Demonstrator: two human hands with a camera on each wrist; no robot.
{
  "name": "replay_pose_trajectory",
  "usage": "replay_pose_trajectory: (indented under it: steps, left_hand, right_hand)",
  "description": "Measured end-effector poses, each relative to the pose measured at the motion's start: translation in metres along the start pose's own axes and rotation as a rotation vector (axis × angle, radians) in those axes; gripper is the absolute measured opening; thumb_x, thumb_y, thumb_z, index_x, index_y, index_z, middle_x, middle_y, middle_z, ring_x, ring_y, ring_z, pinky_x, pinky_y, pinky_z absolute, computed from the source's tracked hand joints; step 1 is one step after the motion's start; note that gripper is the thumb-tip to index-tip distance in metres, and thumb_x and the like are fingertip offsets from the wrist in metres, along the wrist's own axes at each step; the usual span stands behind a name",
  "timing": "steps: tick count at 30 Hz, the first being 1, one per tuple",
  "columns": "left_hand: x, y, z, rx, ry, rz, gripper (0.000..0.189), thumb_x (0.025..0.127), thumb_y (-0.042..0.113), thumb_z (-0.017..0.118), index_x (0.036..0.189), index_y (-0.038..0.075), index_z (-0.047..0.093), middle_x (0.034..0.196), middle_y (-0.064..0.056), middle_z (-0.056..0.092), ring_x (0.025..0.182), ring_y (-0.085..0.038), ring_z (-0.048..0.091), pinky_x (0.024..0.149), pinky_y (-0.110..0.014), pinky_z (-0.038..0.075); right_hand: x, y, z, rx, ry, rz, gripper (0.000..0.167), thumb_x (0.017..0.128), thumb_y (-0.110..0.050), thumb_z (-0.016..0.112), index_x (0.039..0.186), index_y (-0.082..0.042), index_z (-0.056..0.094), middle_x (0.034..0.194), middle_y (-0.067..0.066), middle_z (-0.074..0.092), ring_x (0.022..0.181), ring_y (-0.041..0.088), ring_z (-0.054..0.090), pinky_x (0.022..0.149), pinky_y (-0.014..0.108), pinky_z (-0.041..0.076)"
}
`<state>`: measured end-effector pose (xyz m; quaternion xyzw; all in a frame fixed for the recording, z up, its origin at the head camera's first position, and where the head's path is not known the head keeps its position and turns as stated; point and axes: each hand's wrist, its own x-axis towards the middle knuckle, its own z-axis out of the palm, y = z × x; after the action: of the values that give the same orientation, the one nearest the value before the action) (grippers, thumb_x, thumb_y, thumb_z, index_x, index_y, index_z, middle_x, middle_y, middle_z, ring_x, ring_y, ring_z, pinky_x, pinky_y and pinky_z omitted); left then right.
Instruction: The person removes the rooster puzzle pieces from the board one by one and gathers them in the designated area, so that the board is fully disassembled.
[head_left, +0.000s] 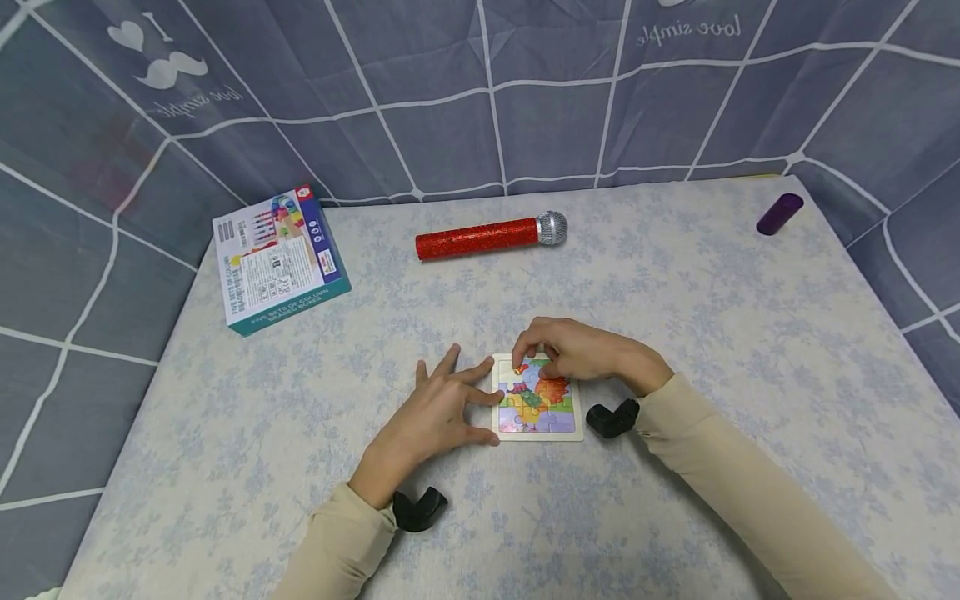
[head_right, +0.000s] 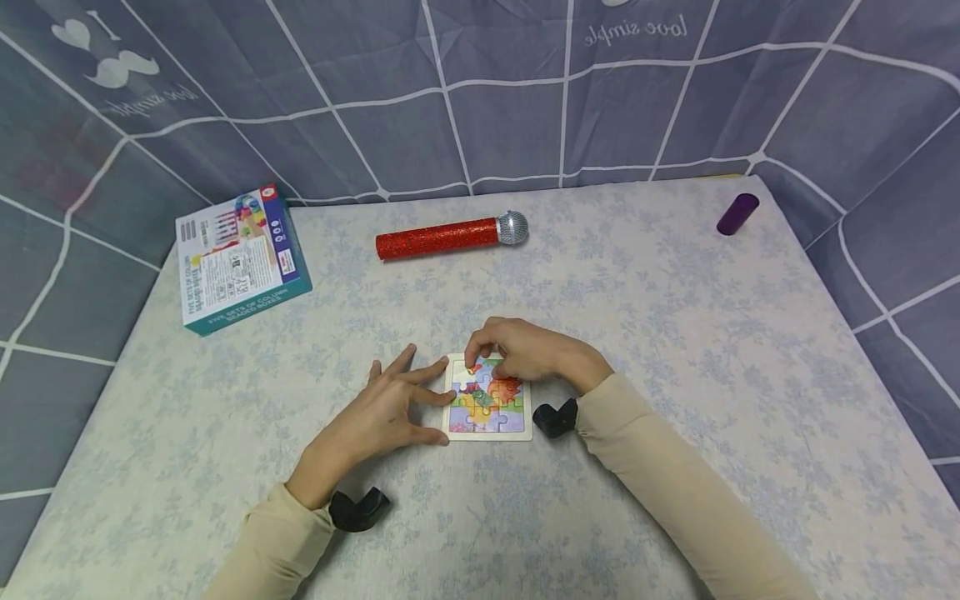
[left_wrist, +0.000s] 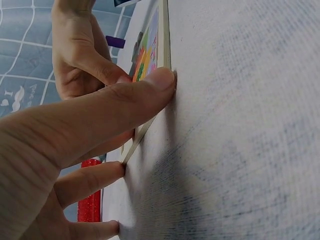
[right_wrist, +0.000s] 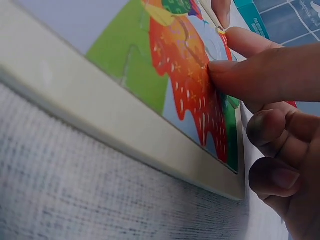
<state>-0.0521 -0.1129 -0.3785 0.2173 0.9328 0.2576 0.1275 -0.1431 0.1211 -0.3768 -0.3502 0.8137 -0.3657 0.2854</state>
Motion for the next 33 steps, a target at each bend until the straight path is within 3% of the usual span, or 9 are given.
replay_pose_trajectory:
  steps: [9,14,25,33]
  left_hand:
    - [0.0003,0.0011,-0.0007,0.008,-0.012,-0.008,0.054,0.067,0.033,0.091,0.116,0.017,0.074,0.149,-0.006,0.046,0.145,-0.047,0.014,0.100,-0.081,0.009]
    - [0.0005,0.0009,-0.0003,0.013,-0.016,-0.010,0.054,0.067,0.033,0.091,0.116,0.016,0.075,0.149,-0.006,0.046,0.145,-0.048,0.014,0.100,-0.081,0.009]
    - [0.0001,0.0016,-0.0003,0.015,-0.010,-0.014,0.055,0.067,0.033,0.091,0.117,0.016,0.074,0.149,-0.006,0.046,0.145,-0.047,0.014,0.101,-0.080,0.008]
    - [0.0002,0.0020,0.0005,0.008,-0.009,-0.017,0.055,0.067,0.033,0.091,0.117,0.017,0.074,0.149,-0.006,0.046,0.146,-0.046,0.014,0.101,-0.080,0.008]
  right_hand:
    - [-0.0023,-0.0001,0.0005,0.024,0.006,0.003,0.028,0.086,0.008,0.067,0.107,-0.011,0.068,0.100,0.006,0.058,0.070,0.016,0.046,0.065,0.027,0.042]
    - [-0.0020,0.0011,0.0022,0.013,0.029,0.023,0.030,0.083,0.003,0.072,0.111,-0.007,0.066,0.097,0.004,0.058,0.070,0.015,0.046,0.063,0.025,0.042]
    - [-0.0035,-0.0015,0.0060,-0.016,0.100,0.028,0.031,0.078,0.002,0.079,0.103,-0.012,0.069,0.095,0.001,0.058,0.072,0.016,0.047,0.064,0.026,0.043]
    - [-0.0070,0.0028,0.0037,0.114,0.123,0.019,0.017,0.087,-0.002,0.071,0.101,-0.013,0.072,0.084,0.001,0.069,0.059,0.015,0.053,0.056,0.024,0.044]
